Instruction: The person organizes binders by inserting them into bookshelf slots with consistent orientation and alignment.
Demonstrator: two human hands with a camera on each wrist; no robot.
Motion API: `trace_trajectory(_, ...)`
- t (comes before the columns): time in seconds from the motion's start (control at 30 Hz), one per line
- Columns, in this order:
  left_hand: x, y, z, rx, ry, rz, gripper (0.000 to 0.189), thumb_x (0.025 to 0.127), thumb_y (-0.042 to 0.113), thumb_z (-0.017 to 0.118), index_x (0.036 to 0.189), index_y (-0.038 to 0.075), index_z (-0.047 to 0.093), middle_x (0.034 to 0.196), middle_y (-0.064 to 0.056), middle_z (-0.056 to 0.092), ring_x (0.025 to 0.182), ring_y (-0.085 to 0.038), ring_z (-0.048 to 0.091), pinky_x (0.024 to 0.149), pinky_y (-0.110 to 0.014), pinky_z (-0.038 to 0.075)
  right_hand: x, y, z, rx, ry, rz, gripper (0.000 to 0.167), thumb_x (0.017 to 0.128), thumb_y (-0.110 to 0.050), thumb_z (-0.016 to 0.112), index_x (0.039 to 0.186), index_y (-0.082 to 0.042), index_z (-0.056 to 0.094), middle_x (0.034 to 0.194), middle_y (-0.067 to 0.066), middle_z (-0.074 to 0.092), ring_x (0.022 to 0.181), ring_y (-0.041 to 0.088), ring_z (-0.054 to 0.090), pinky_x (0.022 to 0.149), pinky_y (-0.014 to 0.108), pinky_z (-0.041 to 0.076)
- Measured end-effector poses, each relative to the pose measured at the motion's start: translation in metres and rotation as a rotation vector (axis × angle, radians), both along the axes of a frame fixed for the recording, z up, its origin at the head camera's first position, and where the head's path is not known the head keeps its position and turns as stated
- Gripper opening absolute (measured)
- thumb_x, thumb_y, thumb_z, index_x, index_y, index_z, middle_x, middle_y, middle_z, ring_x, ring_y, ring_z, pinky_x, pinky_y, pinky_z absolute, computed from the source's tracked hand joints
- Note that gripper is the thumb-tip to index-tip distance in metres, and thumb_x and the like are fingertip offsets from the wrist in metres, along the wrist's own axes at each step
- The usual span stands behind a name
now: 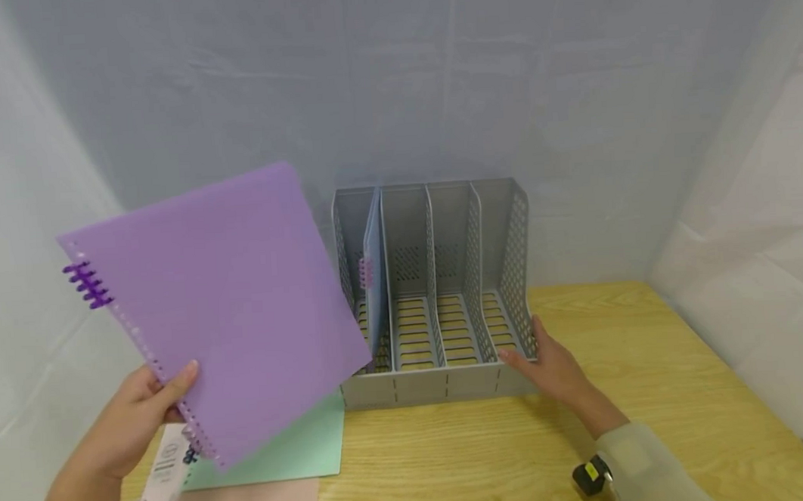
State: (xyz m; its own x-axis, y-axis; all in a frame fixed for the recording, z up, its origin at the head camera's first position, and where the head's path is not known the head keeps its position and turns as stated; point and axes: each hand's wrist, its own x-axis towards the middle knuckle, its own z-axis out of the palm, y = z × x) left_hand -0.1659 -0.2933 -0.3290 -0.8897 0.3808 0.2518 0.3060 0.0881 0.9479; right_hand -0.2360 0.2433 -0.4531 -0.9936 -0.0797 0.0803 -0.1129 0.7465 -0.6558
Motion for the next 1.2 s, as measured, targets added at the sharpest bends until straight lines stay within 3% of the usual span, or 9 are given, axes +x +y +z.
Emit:
trace_trajectory(0.23, 0.001, 0.008, 0.005, -0.076, 0.039, 0.120, 0.036, 0.105, 0.006, 0.037, 0.121, 0.030, 0.057, 0.100, 0.006, 0.073, 0.079, -0.016, 0.071, 0.063, -0.034, 0.059, 0.000, 0.001, 0.002, -0.008, 0.001, 0.000, 0.100, 0.094, -0.056, 0.053, 0.151, 0.009, 0.003, 0.151, 0.034, 0.022, 0.134, 0.051, 0.032, 0.109, 0.059, 0.030)
trace_trajectory(0.5, -0.005, 0.023, 0.005, -0.096, 0.029, 0.139, 0.031, 0.105, 0.008, 0.038, 0.118, 0.029, 0.057, 0.096, 0.006, 0.073, 0.077, -0.017, 0.071, 0.061, -0.034, 0.059, 0.000, 0.001, 0.001, 0.010, -0.032, -0.005, 0.101, 0.094, -0.059, 0.051, 0.152, 0.007, 0.001, 0.152, 0.034, 0.020, 0.134, 0.052, 0.031, 0.108, 0.061, 0.030)
trace_trajectory(0.67, -0.009, 0.034, 0.007, -0.167, 0.044, 0.177, 0.024, 0.106, 0.011, 0.039, 0.124, 0.010, 0.053, 0.094, 0.009, 0.072, 0.076, -0.016, 0.071, 0.062, -0.034, 0.059, 0.001, 0.001, 0.002, 0.016, -0.039, -0.007, 0.101, 0.094, -0.059, 0.050, 0.152, 0.007, 0.001, 0.151, 0.034, 0.021, 0.133, 0.052, 0.032, 0.107, 0.061, 0.030)
trace_trajectory(0.8, -0.011, 0.041, 0.008, -0.200, 0.055, 0.199, 0.033, 0.106, 0.014, 0.039, 0.128, -0.010, 0.045, 0.095, 0.011, 0.071, 0.077, -0.015, 0.071, 0.063, -0.033, 0.059, 0.002, 0.001, 0.002, 0.010, -0.051, -0.007, 0.101, 0.094, -0.060, 0.050, 0.152, 0.006, 0.000, 0.152, 0.034, 0.019, 0.134, 0.052, 0.031, 0.108, 0.061, 0.030)
trace_trajectory(1.0, -0.014, 0.051, 0.011, -0.240, 0.078, 0.264, 0.042, 0.107, 0.019, 0.038, 0.133, -0.012, 0.039, 0.095, 0.017, 0.068, 0.078, -0.013, 0.069, 0.064, -0.032, 0.059, 0.002, 0.000, 0.003, -0.003, -0.036, -0.002, 0.100, 0.094, -0.059, 0.050, 0.152, 0.006, 0.000, 0.152, 0.033, 0.019, 0.134, 0.052, 0.031, 0.109, 0.061, 0.029)
trace_trajectory(1.2, -0.020, 0.061, 0.015, -0.218, 0.067, 0.304, 0.043, 0.106, 0.022, 0.038, 0.134, -0.011, 0.039, 0.095, 0.020, 0.066, 0.079, -0.010, 0.068, 0.064, -0.032, 0.058, 0.003, -0.001, 0.004, -0.002, -0.034, 0.006, 0.100, 0.094, -0.058, 0.050, 0.152, 0.007, 0.000, 0.151, 0.035, 0.020, 0.132, 0.052, 0.033, 0.107, 0.061, 0.031)
